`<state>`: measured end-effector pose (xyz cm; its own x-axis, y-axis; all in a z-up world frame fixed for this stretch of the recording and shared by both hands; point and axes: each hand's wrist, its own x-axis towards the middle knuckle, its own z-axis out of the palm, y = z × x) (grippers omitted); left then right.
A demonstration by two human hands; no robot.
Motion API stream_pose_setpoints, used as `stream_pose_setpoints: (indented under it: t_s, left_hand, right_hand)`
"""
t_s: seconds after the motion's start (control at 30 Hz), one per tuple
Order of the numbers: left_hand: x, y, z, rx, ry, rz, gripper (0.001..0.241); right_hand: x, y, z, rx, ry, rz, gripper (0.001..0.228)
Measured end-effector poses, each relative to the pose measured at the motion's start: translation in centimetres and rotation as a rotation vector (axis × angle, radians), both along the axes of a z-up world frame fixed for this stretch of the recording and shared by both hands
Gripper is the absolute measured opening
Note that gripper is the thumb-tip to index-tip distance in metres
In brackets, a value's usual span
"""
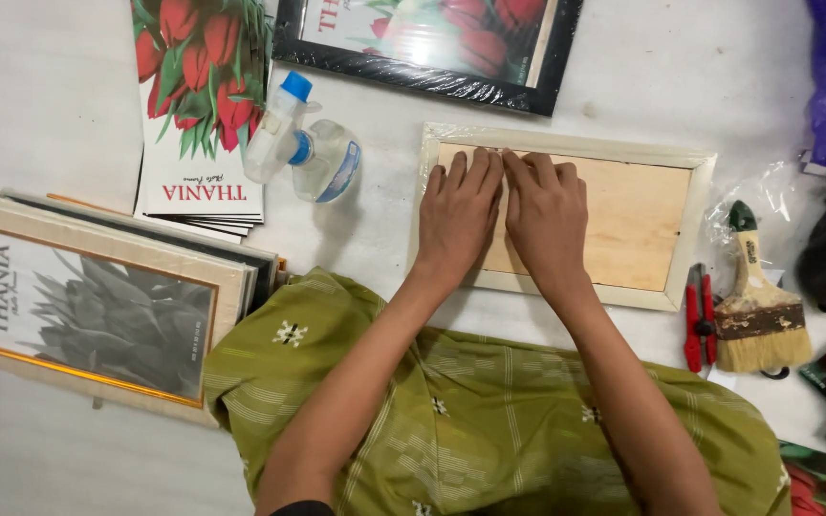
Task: Assembling a picture frame by cleaning the backing board with a brush and fitting it into the frame.
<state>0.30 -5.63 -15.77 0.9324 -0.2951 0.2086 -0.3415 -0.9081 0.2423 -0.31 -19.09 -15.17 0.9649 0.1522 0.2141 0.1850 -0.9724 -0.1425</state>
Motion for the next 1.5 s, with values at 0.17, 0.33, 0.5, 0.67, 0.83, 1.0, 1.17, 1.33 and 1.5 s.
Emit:
stream_pose_setpoints:
  t_s: [0.17,0.33,0.5,0.67,0.83,1.0,1.17,1.33,1.5]
  left_hand:
    - [0.3,0.6,0.6,-0.067,0.098,-0.004,0.044]
    - [0.5,1.4,1.4,-0.127,0.279,-0.015,0.043]
    - [0.4,0.8,0.0,-0.112,0.137,-0.015,0.043]
    - [0.3,1.7,2.7,-0.139,0.234,-0.052,0.044]
    - [0.1,0.4,1.9,-0.039,0.139,-0.009,0.049]
    - [0.2,0.2,2.4,-0.026,0.051,0.01,0.047]
    - [0.4,0.3,2.0,-0.027,0.072,-0.016,0.048]
    - [0.2,0.1,1.7,0.023,0.042,-0.022,0.049]
    - [1.4,1.2,2.4,-0.106,0.227,-0.028,0.03]
  right_hand:
    - [0.3,0.2,-0.2,-0.08,-0.013,0.002,0.025]
    - [0.7,0.1,0.3,-0.121,-0.012,0.009,0.021]
    - [0.2,-1.9,-0.2,0.056,0.04,0.086,0.029]
    - [-3.2,-8.0,6.9,0.462,0.409,-0.144,0.038]
    - [-5.0,-13.3,8.4,0.616,0.44,-0.352,0.028]
    - [-4.9,-15.9,8.5,0.646,0.485,-0.411,0.024]
    - [-5.0,-17.3,7.8,0.648,0.547,-0.457,0.025]
    - [-5.9,-19.4,5.4,0.562,0.494,-0.462,0.029]
    - [-6.5,-20.3,2.9,0.493,0.431,-0.382,0.032]
